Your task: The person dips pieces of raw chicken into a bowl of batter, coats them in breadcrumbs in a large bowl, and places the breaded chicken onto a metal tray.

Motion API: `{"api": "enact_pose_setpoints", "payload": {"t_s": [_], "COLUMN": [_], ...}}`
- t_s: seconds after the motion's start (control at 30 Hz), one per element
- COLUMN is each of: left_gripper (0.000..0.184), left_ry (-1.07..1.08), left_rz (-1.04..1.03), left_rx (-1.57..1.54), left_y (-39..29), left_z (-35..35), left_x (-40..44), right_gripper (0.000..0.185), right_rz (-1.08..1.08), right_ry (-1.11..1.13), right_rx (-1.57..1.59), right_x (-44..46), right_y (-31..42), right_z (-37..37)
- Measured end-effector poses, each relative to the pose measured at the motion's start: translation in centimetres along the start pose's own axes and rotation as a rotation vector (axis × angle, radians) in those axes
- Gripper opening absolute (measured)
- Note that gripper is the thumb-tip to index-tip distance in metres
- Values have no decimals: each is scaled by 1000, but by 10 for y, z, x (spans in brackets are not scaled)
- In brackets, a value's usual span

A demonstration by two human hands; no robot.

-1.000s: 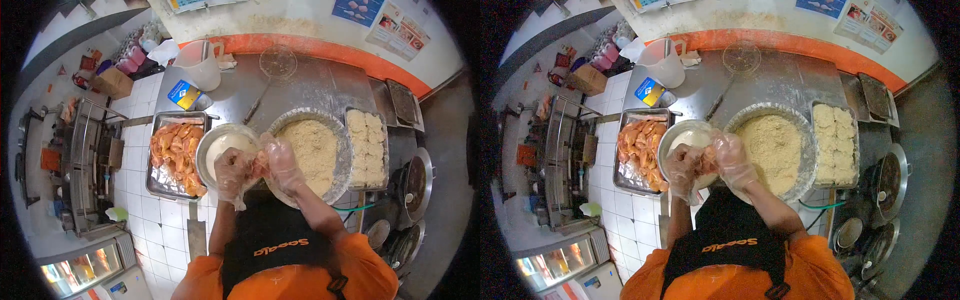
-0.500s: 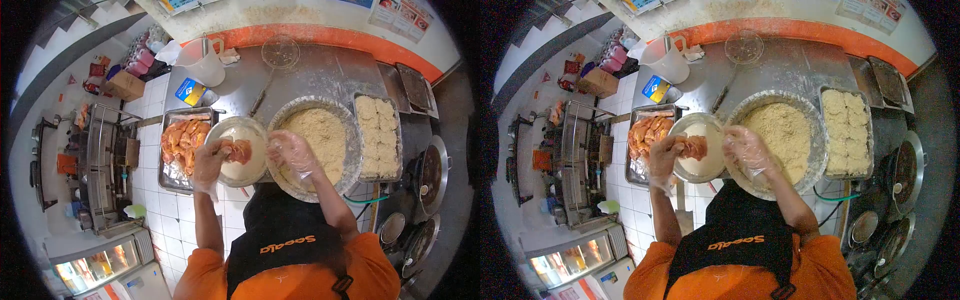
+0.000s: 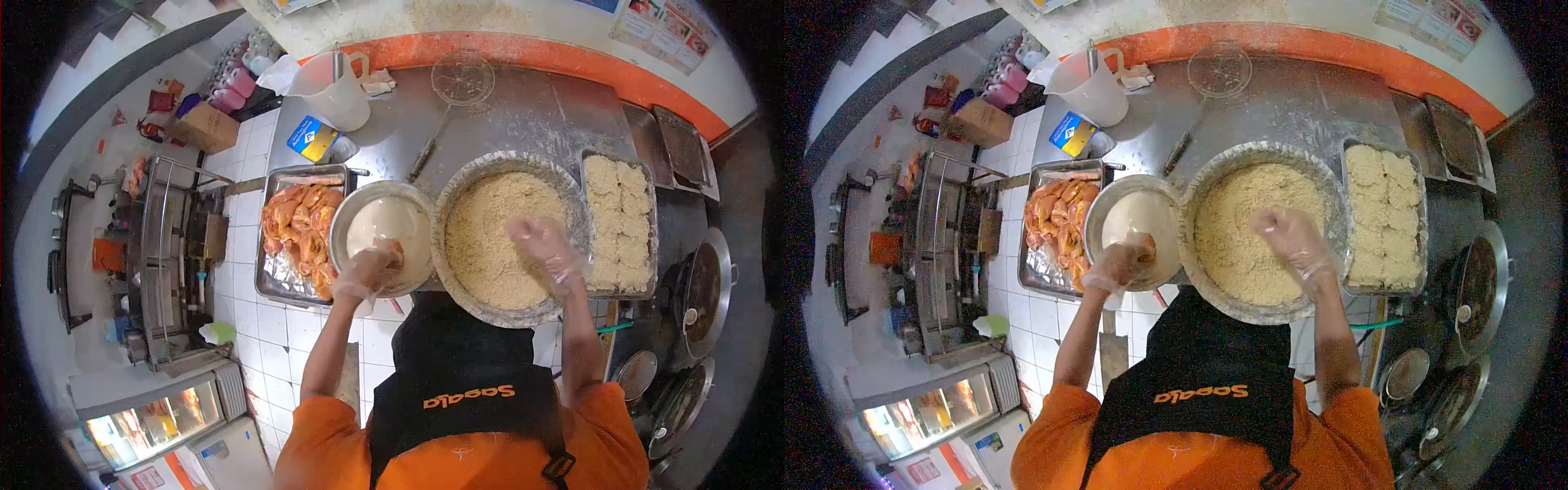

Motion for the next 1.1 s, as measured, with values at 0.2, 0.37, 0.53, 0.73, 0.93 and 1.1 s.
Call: {"api": "enact_pose_setpoints", "payload": {"t_s": [0.2, 0.37, 0.53, 0.73, 0.93, 1.1], "left_gripper": [26, 27, 22, 21, 23, 28], "left_ry": [-20, -308, -354, -347, -399, -460], "left_rz": [309, 336, 331, 424, 430, 437], "left_rx": [-347, -195, -256, -1046, -725, -660], "left_y": [45, 69, 59, 59, 36, 29], "left_z": [57, 12, 12, 52, 88, 89], "left_x": [17, 19, 20, -8, -18, -17], "right_gripper": [86, 103, 78, 68, 95, 100], "right_rz": [329, 364, 243, 102, 358, 263], "right_ry": [74, 59, 130, 298, 140, -14], "right_rx": [-845, -951, -984, -999, -1051, -1133], "right_x": [19, 28, 48, 46, 46, 37], "right_y": [-2, 9, -43, -11, 26, -8], "right_z": [-30, -61, -58, -28, -40, -59]}}
Point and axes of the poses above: each hand's wrist, its own x-axis towards the middle knuckle, its own z-axis out of the back of the hand, y = z × x, the point moved 6 cm from there along x, towards the middle knuckle, and after that the axes turned 5 degrees about -y, right-handed, at the moved point
